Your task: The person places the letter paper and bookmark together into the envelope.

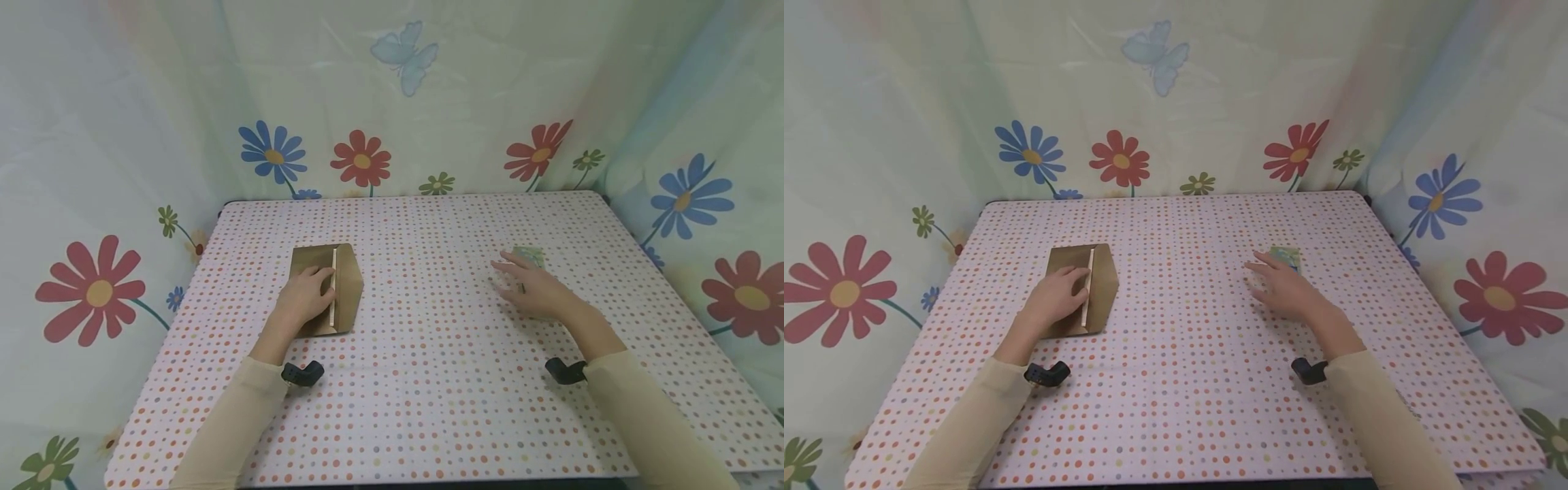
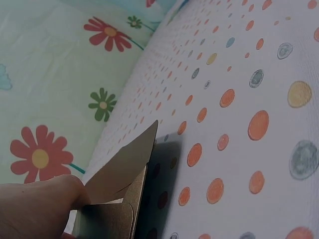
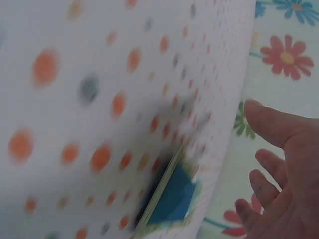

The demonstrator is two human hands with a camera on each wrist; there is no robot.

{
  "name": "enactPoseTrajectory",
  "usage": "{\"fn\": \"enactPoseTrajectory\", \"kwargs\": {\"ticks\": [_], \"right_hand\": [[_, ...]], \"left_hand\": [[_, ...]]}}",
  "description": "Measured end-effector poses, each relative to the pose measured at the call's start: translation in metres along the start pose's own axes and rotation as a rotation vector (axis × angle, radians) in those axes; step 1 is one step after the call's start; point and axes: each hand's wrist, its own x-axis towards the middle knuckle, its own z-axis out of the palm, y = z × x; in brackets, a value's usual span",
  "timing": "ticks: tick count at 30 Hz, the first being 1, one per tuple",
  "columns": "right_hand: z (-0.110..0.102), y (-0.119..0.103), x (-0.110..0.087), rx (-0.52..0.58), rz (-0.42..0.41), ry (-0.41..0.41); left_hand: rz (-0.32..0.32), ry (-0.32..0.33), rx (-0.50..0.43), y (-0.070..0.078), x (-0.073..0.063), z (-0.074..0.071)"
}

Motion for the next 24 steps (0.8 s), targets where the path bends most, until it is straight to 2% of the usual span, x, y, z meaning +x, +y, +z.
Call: {"fn": "enactPoseTrajectory", "kwargs": {"ticks": [4,11,17,24], "right_hand": [[0.001,0.027,-0.010,-0.004,-0.013,-0.009],[0.012,0.058,-0.019,0.023,0.060,-0.090],[0.020,0.069,-0.024,0.058,0.066,-0.139],[0.023,0.069,-0.025,0.062,0.075,-0.128]], "left_hand": [[-0.004,0.000,-0.002,-0.001,0.001,0.001],[-0.010,0.004,-0.001,-0.001,0.001,0.002],[-0.005,-0.004,-0.005,-0.001,0.001,0.001],[-0.005,-0.002,-0.006,0.000,0.001,0.002]]}}
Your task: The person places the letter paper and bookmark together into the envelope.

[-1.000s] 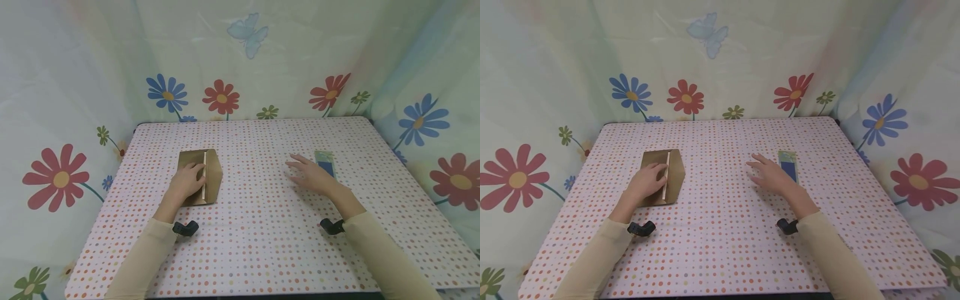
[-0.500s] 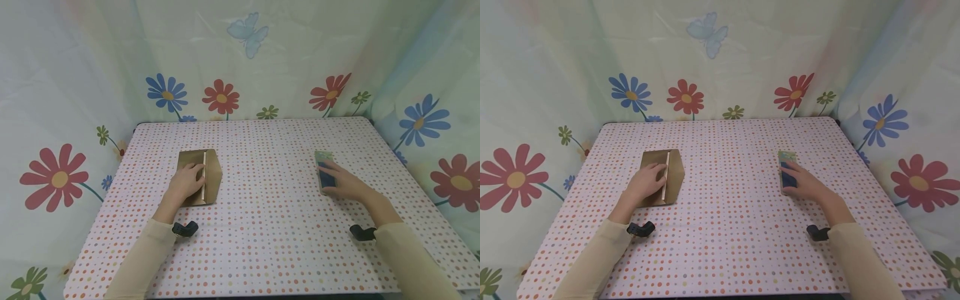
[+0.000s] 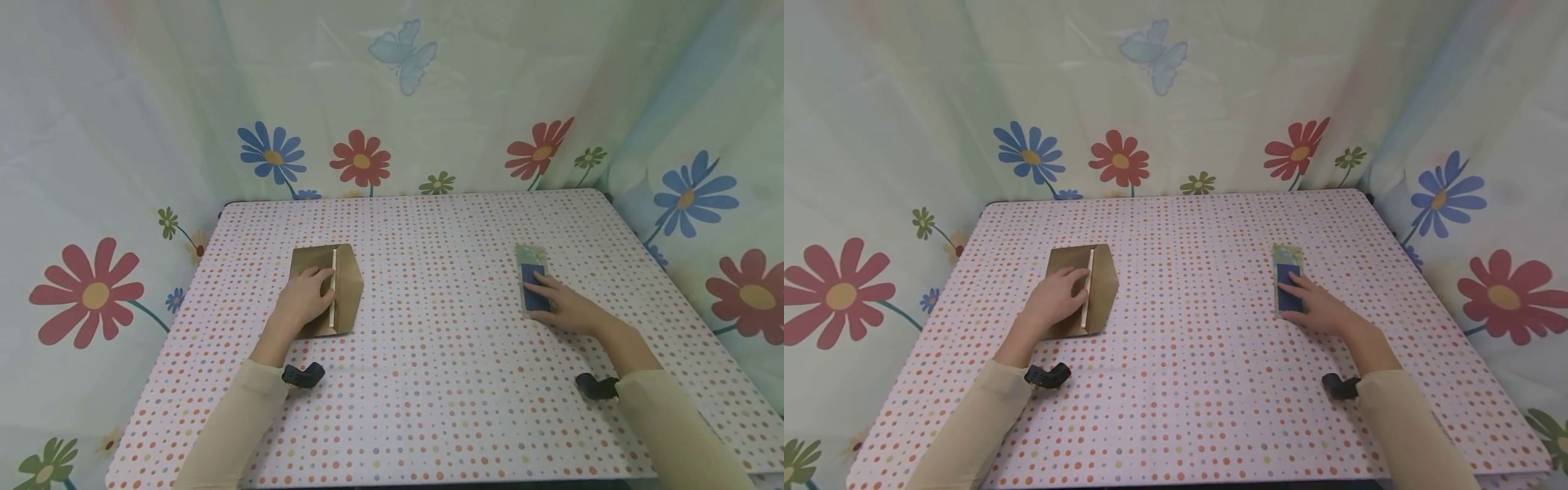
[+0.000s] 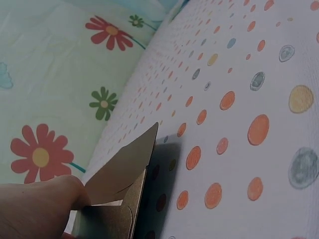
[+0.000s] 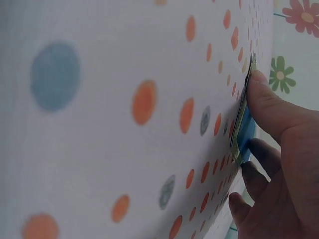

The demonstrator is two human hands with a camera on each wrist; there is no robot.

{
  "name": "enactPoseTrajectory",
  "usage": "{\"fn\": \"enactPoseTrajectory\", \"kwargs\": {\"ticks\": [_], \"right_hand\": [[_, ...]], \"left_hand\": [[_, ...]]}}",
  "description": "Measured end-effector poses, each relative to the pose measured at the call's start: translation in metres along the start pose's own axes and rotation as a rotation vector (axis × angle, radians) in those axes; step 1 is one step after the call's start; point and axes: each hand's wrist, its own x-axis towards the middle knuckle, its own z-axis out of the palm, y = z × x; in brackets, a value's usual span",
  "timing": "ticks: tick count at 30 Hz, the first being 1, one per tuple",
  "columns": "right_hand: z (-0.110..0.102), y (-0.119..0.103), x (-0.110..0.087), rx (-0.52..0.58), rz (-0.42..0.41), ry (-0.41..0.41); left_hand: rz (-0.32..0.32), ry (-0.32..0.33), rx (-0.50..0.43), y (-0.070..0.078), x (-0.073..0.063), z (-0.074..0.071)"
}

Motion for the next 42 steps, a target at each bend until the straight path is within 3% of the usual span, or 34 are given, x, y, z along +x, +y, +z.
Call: {"fn": "enactPoseTrajectory", "kwargs": {"ticks": [21,42], "right_hand": [[0.000,0.007,-0.004,0.024,0.146,0.004],[-0.001,-0.004,-0.005,0.043,0.102,0.031]], "left_hand": [[-0.012,0.006,0.003,0.001,-0.001,0.001],[-0.018,0.026,0.019,0.003,-0.001,0.002]]}}
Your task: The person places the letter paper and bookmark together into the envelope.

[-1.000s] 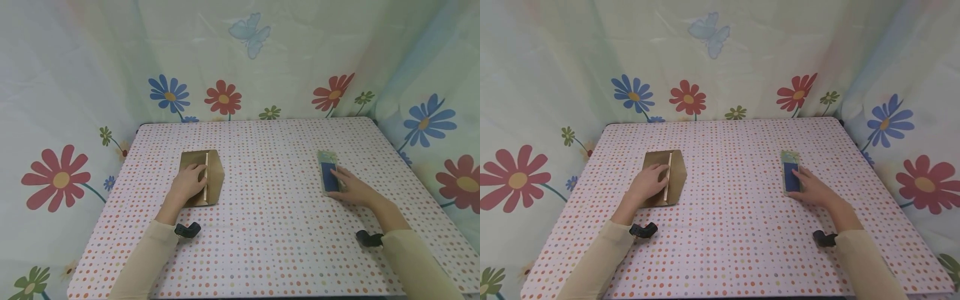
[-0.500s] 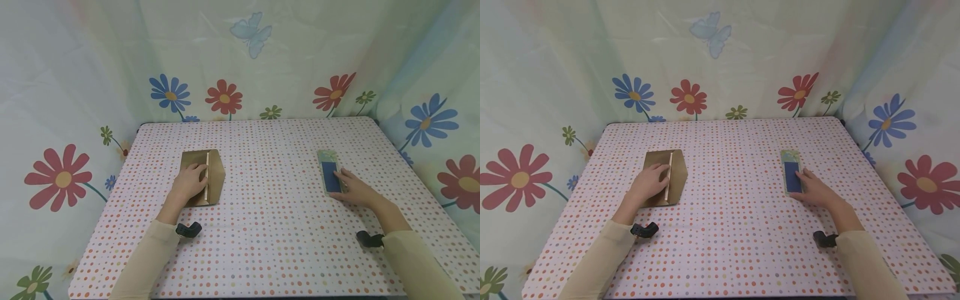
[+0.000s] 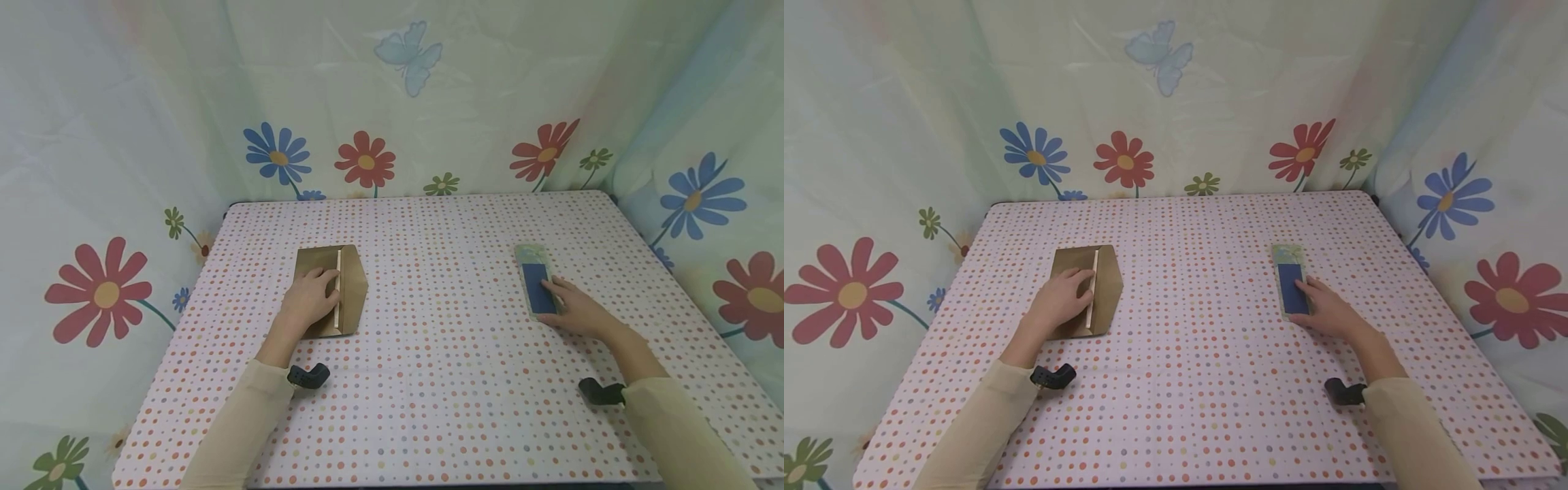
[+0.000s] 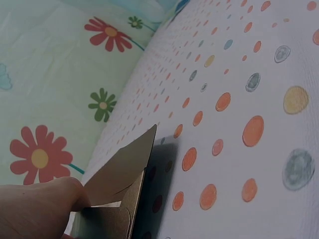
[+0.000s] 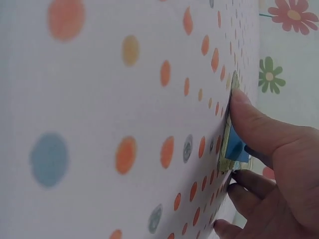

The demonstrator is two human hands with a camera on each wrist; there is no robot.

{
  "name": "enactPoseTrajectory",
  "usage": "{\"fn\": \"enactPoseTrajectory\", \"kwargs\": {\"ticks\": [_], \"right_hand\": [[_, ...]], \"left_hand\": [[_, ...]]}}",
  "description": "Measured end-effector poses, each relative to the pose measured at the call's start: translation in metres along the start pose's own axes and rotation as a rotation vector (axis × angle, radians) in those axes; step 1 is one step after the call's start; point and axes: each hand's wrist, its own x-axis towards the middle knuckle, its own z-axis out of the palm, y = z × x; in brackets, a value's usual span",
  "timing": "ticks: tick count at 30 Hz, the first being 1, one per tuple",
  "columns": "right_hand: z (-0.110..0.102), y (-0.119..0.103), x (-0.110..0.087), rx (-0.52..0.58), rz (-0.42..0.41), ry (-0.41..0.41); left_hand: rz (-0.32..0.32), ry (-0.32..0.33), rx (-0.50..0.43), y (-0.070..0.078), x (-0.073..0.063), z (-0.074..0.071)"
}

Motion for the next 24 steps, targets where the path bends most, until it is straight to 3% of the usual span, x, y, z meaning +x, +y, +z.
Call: {"fn": "enactPoseTrajectory", "kwargs": {"ticks": [12,24], "right_hand": [[0.000,-0.009,-0.001,0.017,0.004,0.053],[0.006,-0.019,0.001,-0.056,0.044,0.126]], "left_hand": [[-0.001,0.003,0.014,0.000,0.000,0.001],[-0.001,-0.001,0.017,-0.001,0.000,0.002]]}}
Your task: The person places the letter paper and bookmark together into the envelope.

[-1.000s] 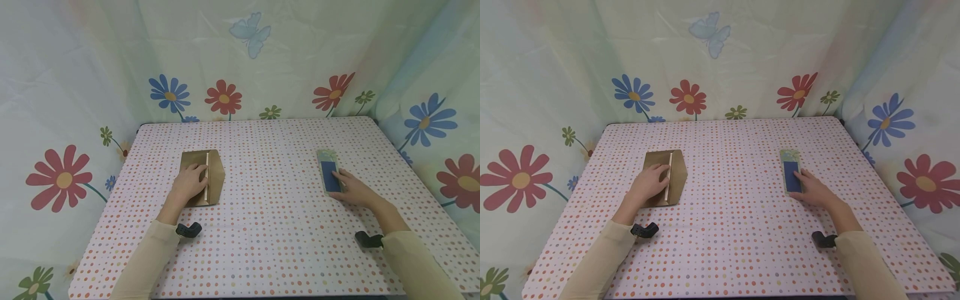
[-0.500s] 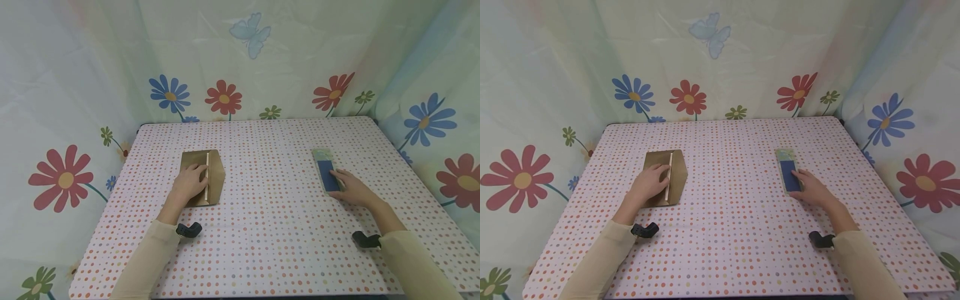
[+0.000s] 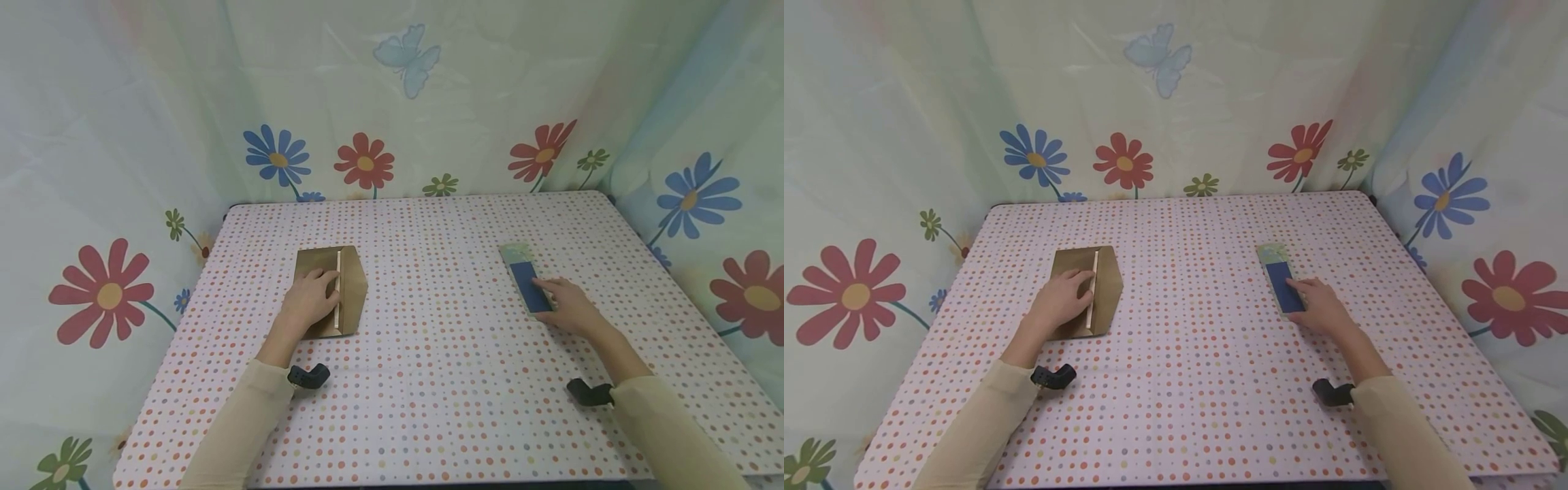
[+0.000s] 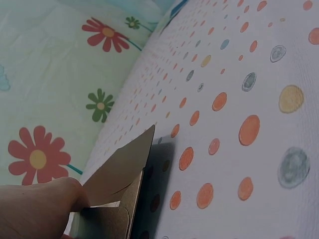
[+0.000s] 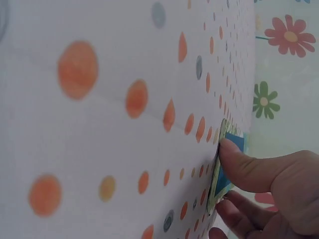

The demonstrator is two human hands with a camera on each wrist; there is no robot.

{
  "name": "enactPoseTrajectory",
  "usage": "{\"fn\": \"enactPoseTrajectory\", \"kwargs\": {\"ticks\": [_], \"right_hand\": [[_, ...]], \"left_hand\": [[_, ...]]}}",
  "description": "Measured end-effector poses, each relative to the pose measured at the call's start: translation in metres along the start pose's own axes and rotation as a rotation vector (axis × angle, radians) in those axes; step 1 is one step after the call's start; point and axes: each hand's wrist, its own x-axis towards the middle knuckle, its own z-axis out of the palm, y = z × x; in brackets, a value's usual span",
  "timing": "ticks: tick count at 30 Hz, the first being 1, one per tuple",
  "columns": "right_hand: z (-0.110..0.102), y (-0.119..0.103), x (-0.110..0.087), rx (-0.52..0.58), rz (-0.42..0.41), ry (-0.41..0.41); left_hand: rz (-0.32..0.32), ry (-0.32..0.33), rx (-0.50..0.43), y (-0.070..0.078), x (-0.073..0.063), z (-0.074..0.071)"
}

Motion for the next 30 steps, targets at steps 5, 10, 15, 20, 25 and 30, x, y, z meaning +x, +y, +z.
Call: {"fn": "enactPoseTrajectory", "kwargs": {"ticks": [5,10,15,20,25,30], "right_hand": [[-0.0001,-0.0026,0.0004,0.041,0.068,-0.031],[-0.0019,-0.0033,0.0025,0.058,0.083,-0.051],[-0.0040,-0.0044,0.0045,0.084,0.114,-0.072],[-0.0045,-0.0038,0.0052,0.116,0.174,-0.088],[-0.0057,-0.0040,0.0036,0.135,0.222,-0.103],[-0.0098,-0.0053,0.0023,0.149,0.259,-0.123]], "left_hand": [[-0.001,-0.001,0.000,0.0001,-0.0001,0.0001],[-0.003,0.002,-0.003,0.0006,-0.0004,-0.0007],[0.001,0.004,-0.008,0.0009,-0.0013,-0.0018],[-0.001,0.000,-0.007,0.0010,-0.0011,-0.0015],[0.001,0.000,-0.006,0.0008,-0.0009,-0.0009],[0.004,0.011,-0.001,0.0004,-0.0004,-0.0003]]}}
